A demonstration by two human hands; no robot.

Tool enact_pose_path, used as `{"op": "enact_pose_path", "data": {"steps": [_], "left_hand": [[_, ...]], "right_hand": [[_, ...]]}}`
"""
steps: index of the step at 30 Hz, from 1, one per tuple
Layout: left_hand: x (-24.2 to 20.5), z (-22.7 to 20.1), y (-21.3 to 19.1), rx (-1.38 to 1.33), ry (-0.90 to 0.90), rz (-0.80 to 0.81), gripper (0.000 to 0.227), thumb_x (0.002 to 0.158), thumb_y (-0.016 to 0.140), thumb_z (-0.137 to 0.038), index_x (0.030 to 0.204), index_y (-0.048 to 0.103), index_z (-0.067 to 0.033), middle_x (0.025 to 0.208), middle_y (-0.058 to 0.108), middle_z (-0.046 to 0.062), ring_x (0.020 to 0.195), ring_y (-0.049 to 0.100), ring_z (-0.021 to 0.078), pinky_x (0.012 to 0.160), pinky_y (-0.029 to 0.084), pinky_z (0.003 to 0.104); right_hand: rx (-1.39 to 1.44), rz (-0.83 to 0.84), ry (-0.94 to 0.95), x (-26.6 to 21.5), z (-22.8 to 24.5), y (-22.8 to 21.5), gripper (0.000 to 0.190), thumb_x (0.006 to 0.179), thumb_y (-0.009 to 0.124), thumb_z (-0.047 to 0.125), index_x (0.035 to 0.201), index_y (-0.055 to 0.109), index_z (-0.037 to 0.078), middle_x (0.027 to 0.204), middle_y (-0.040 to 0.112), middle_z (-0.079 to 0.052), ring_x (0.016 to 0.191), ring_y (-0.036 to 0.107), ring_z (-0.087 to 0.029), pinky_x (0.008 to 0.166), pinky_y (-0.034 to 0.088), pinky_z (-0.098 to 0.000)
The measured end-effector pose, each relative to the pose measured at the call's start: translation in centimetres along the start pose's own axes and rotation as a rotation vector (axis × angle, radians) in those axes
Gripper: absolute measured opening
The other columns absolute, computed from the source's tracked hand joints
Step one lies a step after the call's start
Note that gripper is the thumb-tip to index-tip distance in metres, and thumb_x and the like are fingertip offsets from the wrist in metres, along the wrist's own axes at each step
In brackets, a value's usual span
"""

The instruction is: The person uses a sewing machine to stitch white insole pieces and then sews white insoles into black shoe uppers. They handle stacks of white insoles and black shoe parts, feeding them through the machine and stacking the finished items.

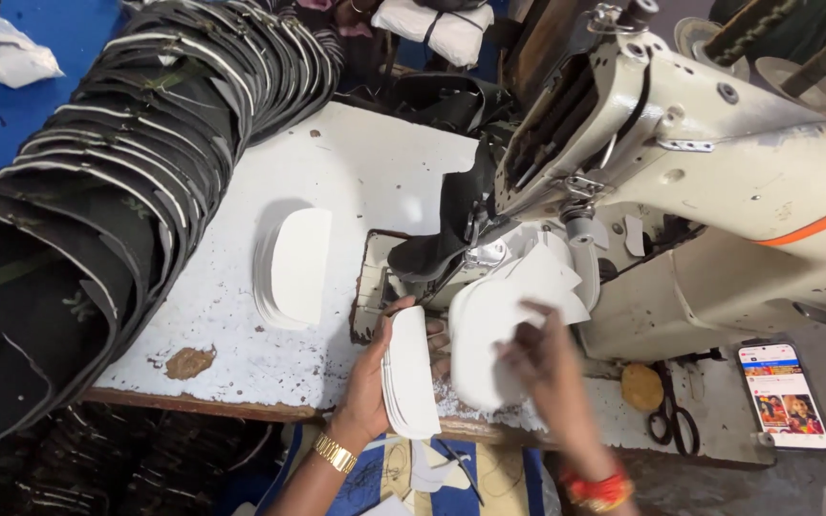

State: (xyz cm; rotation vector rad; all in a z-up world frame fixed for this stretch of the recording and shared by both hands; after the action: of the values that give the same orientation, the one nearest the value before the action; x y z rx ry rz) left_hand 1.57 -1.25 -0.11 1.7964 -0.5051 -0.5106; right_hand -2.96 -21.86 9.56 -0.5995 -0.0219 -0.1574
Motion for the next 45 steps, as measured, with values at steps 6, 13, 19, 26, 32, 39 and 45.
{"op": "enact_pose_path", "data": {"steps": [6,13,19,26,32,39,45], "left_hand": [[0.0,0.4,-1.2,0.107,0.034,0.121,0.056,0.107,0.044,-0.046,0.156,0.038,-0.0195,0.138,0.058,0.023,0.114,0.066,0.0316,0.086,0.060,0.043],[-0.1,-0.1,0.1,0.064,0.032,0.056,0.054,0.102,0.043,-0.045,0.152,0.039,-0.0266,0.132,0.059,0.019,0.107,0.067,0.0256,0.083,0.062,0.039],[0.1,0.3,-1.5,-0.050,-0.008,0.088,0.054,0.107,0.049,-0.042,0.152,0.042,-0.0129,0.127,0.063,0.023,0.106,0.063,0.0274,0.087,0.059,0.038],[-0.7,-0.1,-0.7,0.048,0.037,0.067,0.056,0.100,0.055,-0.038,0.151,0.041,-0.0209,0.127,0.061,0.019,0.115,0.063,0.0307,0.096,0.057,0.048],[-0.4,0.5,-1.3,-0.027,0.001,0.073,0.051,0.102,0.055,-0.037,0.150,0.040,-0.0242,0.133,0.057,0.016,0.122,0.060,0.0312,0.098,0.057,0.053],[-0.3,0.6,-1.8,-0.051,-0.082,0.230,0.068,0.107,0.045,-0.054,0.152,0.045,-0.0042,0.129,0.062,0.024,0.116,0.064,0.0337,0.093,0.058,0.045],[0.0,0.1,-1.9,0.072,0.091,0.078,0.054,0.107,0.045,-0.048,0.153,0.046,-0.0192,0.131,0.061,0.021,0.112,0.064,0.0292,0.089,0.058,0.042]], "right_hand": [[0.120,0.043,0.254,-3.2,-0.4,8.8,0.033,0.091,0.072,0.011,0.122,0.069,0.001,0.083,0.060,-0.013,0.072,0.054,-0.017,0.063,0.046,-0.0288],[-0.270,0.200,-0.218,-0.1,0.5,3.2,0.034,0.089,0.065,0.004,0.118,0.079,0.015,0.097,0.078,-0.005,0.084,0.066,-0.021,0.075,0.054,-0.0346],[-0.778,0.177,-0.353,4.7,0.8,-1.0,0.076,0.069,0.057,-0.011,0.141,0.056,0.012,0.152,0.044,-0.014,0.099,0.068,-0.032,0.067,0.058,-0.0415],[-1.019,0.267,-0.230,2.9,2.4,-0.8,0.067,0.080,0.065,-0.001,0.143,0.051,0.013,0.140,0.051,-0.011,0.089,0.071,-0.029,0.071,0.059,-0.0417],[-0.676,-0.163,-0.307,-2.9,3.6,0.8,0.047,0.075,0.082,0.008,0.116,0.059,0.004,0.120,0.060,-0.015,0.094,0.066,-0.032,0.077,0.055,-0.0415],[0.127,-0.165,-0.352,-6.7,0.7,9.6,0.038,0.069,0.085,0.006,0.095,0.057,0.007,0.125,0.065,-0.011,0.112,0.065,-0.025,0.092,0.054,-0.0374],[-0.050,0.182,-0.218,-5.4,6.3,7.2,0.045,0.071,0.089,0.020,0.106,0.064,0.008,0.134,0.062,-0.010,0.113,0.068,-0.027,0.086,0.057,-0.0392]]}}
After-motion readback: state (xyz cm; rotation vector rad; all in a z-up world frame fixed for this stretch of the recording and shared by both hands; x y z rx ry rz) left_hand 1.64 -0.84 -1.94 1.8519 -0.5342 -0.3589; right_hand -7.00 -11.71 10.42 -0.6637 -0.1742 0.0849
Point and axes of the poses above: each hand's wrist, its own x-axis towards the middle knuckle, its own y-axis out of the palm, z = x × y, the point moved 2 cm from there along x, towards the middle knuckle
